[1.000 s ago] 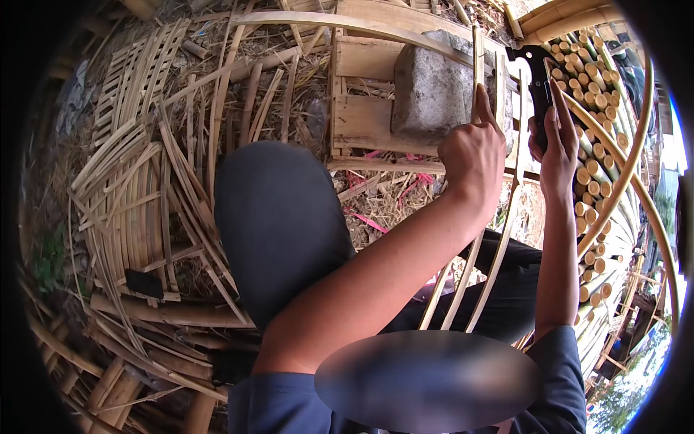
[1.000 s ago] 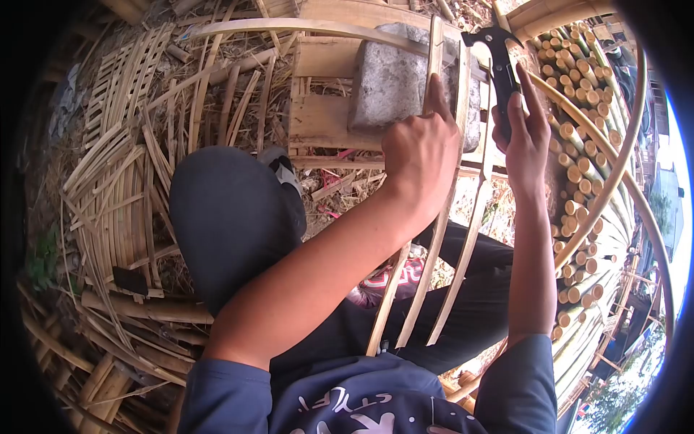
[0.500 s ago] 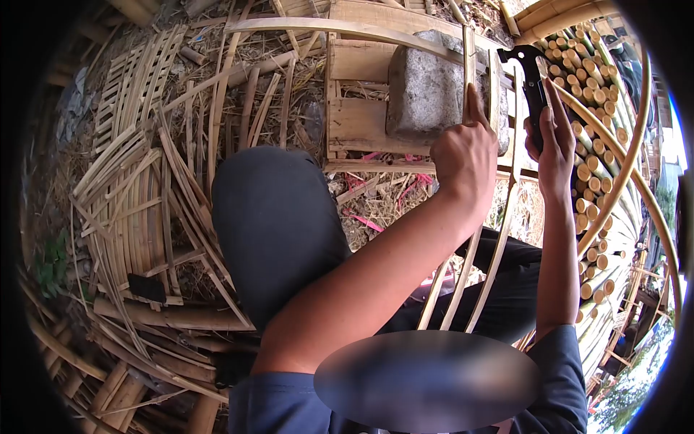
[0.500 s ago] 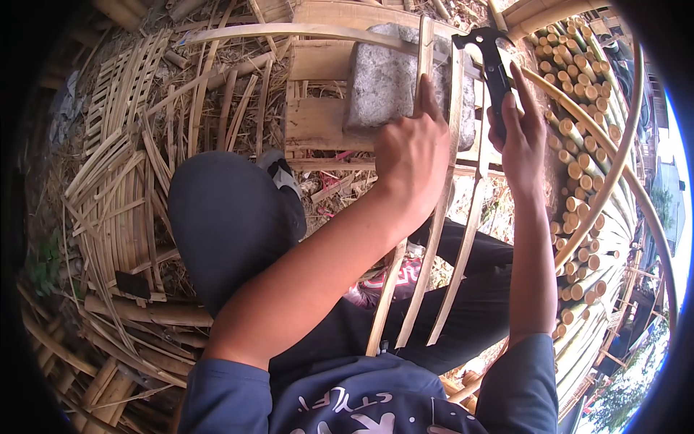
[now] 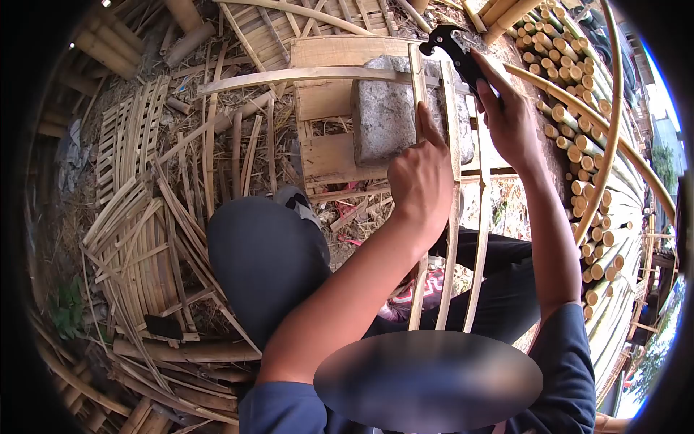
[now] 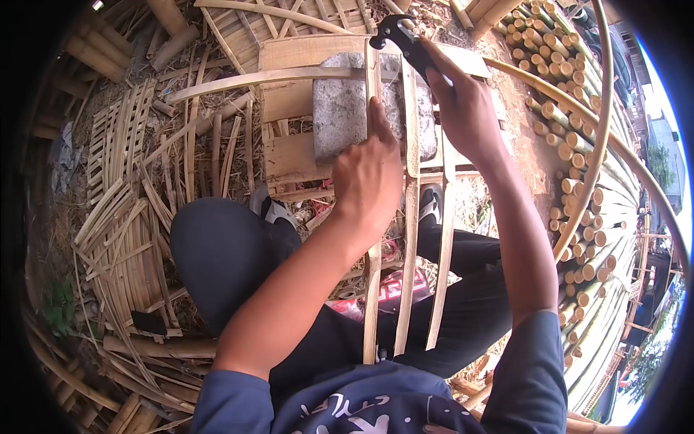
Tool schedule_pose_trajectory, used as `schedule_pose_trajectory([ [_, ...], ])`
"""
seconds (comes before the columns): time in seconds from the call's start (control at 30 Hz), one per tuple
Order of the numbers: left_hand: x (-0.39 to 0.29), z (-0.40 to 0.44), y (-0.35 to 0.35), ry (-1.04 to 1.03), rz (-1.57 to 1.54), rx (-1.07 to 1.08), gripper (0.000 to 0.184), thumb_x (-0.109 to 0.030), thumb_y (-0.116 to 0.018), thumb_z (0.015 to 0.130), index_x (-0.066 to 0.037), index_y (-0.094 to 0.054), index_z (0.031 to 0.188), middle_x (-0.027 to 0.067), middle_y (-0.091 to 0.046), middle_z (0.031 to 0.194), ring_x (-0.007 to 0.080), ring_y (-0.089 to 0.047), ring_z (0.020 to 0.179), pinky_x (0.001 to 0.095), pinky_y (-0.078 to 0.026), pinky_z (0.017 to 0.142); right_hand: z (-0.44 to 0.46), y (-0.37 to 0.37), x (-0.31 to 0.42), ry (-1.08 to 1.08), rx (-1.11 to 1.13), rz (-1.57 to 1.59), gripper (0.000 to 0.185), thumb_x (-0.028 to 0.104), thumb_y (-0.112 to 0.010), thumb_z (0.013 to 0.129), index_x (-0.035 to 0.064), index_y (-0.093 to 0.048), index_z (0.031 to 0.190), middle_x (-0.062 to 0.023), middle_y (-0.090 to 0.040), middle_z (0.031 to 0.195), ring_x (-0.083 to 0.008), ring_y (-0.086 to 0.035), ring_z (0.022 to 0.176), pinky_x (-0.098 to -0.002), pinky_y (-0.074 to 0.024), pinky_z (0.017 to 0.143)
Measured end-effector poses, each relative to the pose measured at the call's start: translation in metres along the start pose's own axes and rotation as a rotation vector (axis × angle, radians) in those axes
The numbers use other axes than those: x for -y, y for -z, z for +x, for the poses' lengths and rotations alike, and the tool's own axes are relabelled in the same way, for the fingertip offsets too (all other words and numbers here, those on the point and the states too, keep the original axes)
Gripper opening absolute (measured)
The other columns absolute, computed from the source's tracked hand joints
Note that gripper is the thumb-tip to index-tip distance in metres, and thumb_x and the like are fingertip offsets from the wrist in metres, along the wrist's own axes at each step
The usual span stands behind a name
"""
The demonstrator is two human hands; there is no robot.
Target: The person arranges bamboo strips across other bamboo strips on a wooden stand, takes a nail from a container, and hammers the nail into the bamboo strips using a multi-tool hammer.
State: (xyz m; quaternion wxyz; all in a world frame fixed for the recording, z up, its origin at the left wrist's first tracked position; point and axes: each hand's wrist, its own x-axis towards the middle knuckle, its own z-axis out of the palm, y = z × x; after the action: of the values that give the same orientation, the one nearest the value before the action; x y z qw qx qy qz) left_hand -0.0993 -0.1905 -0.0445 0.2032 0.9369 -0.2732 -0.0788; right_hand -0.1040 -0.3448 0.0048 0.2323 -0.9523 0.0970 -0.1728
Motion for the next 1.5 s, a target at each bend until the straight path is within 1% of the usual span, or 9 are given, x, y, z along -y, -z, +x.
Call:
schedule_pose_trajectory([
  [0.37, -0.001, -0.001, 0.003, -0.011, 0.028, 0.021, 0.076, 0.003, -0.053, 0.086, 0.018, -0.014, 0.150, 0.0205, -0.069, 0.069, 0.0250, -0.068, 0.055, 0.0343, -0.059, 0.051, 0.005, 0.003, 0.004, 0.027, -0.004, 0.056, 0.044, 0.023, -0.054, 0.102, 0.0204, -0.051, 0.146, -0.0239, -0.059, 0.068, -0.0342, -0.056, 0.058, -0.0395, -0.0494, 0.066],
  [0.43, 0.000, -0.001, -0.005, -0.025, 0.125, -0.062, 0.073, -0.005, -0.057, 0.088, 0.015, -0.024, 0.150, 0.0281, -0.070, 0.107, 0.0158, -0.069, 0.055, 0.0283, -0.053, 0.043, 0.004, 0.003, 0.001, 0.031, -0.004, 0.064, 0.044, 0.022, -0.055, 0.102, 0.0201, -0.051, 0.146, -0.0242, -0.059, 0.069, -0.0359, -0.056, 0.058, -0.0396, -0.0492, 0.066],
  [0.53, 0.000, 0.000, -0.007, -0.029, 0.141, -0.069, 0.072, -0.007, -0.056, 0.090, 0.016, -0.024, 0.149, 0.0286, -0.068, 0.116, 0.0161, -0.068, 0.052, 0.0288, -0.052, 0.041, 0.003, 0.004, -0.005, 0.047, -0.019, 0.071, 0.044, 0.021, -0.054, 0.102, 0.0192, -0.051, 0.146, -0.0228, -0.062, 0.069, -0.0331, -0.059, 0.057, -0.0408, -0.0488, 0.064],
  [0.63, -0.001, -0.003, 0.001, -0.044, 0.100, -0.034, 0.070, -0.006, -0.054, 0.091, 0.016, -0.022, 0.150, 0.0290, -0.071, 0.100, 0.0161, -0.065, 0.049, 0.0300, -0.050, 0.039, 0.001, 0.006, -0.010, 0.058, -0.038, 0.058, 0.045, 0.021, -0.055, 0.102, 0.0189, -0.051, 0.147, -0.0204, -0.062, 0.067, -0.0309, -0.060, 0.055, -0.0424, -0.0478, 0.062],
  [0.67, -0.001, -0.002, 0.003, -0.034, 0.109, 0.012, 0.068, -0.002, -0.052, 0.092, 0.016, -0.021, 0.150, 0.0261, -0.072, 0.084, 0.0167, -0.063, 0.048, 0.0309, -0.048, 0.037, 0.001, 0.007, -0.010, 0.043, -0.038, 0.062, 0.046, 0.021, -0.055, 0.102, 0.0189, -0.051, 0.147, -0.0201, -0.062, 0.066, -0.0310, -0.060, 0.055, -0.0427, -0.0477, 0.062],
  [0.8, 0.000, -0.003, 0.004, -0.042, 0.069, 0.022, 0.073, 0.001, -0.051, 0.091, 0.015, -0.014, 0.152, 0.0217, -0.070, 0.075, 0.0199, -0.066, 0.052, 0.0310, -0.050, 0.038, 0.004, 0.013, -0.016, 0.016, -0.052, 0.054, 0.047, 0.022, -0.055, 0.101, 0.0193, -0.049, 0.148, -0.0196, -0.060, 0.063, -0.0317, -0.059, 0.054, -0.0441, -0.0469, 0.061],
  [1.07, -0.002, -0.005, 0.003, -0.043, 0.095, -0.009, 0.075, -0.002, -0.053, 0.090, 0.014, -0.015, 0.152, 0.0208, -0.072, 0.079, 0.0249, -0.071, 0.060, 0.0333, -0.058, 0.049, 0.004, 0.028, -0.022, -0.039, -0.092, 0.074, 0.046, 0.027, -0.053, 0.103, 0.0192, -0.049, 0.148, -0.0181, -0.061, 0.065, -0.0284, -0.060, 0.056, -0.0428, -0.0483, 0.063],
  [1.3, -0.002, -0.007, 0.003, -0.044, 0.096, -0.017, 0.077, -0.001, -0.056, 0.086, 0.014, -0.018, 0.152, 0.0220, -0.072, 0.078, 0.0255, -0.072, 0.062, 0.0358, -0.058, 0.052, 0.001, 0.036, -0.025, -0.095, -0.092, 0.081, 0.046, 0.028, -0.053, 0.104, 0.0204, -0.049, 0.149, -0.0114, -0.062, 0.069, -0.0199, -0.062, 0.060, -0.0408, -0.0503, 0.065],
  [1.5, 0.002, -0.008, 0.001, -0.035, 0.051, 0.005, 0.079, -0.002, -0.057, 0.086, 0.014, -0.018, 0.152, 0.0233, -0.070, 0.079, 0.0287, -0.072, 0.065, 0.0383, -0.058, 0.055, -0.002, 0.036, -0.023, -0.097, -0.085, 0.069, 0.047, 0.028, -0.053, 0.104, 0.0204, -0.048, 0.150, -0.0119, -0.062, 0.067, -0.0198, -0.060, 0.058, -0.0406, -0.0501, 0.064],
])
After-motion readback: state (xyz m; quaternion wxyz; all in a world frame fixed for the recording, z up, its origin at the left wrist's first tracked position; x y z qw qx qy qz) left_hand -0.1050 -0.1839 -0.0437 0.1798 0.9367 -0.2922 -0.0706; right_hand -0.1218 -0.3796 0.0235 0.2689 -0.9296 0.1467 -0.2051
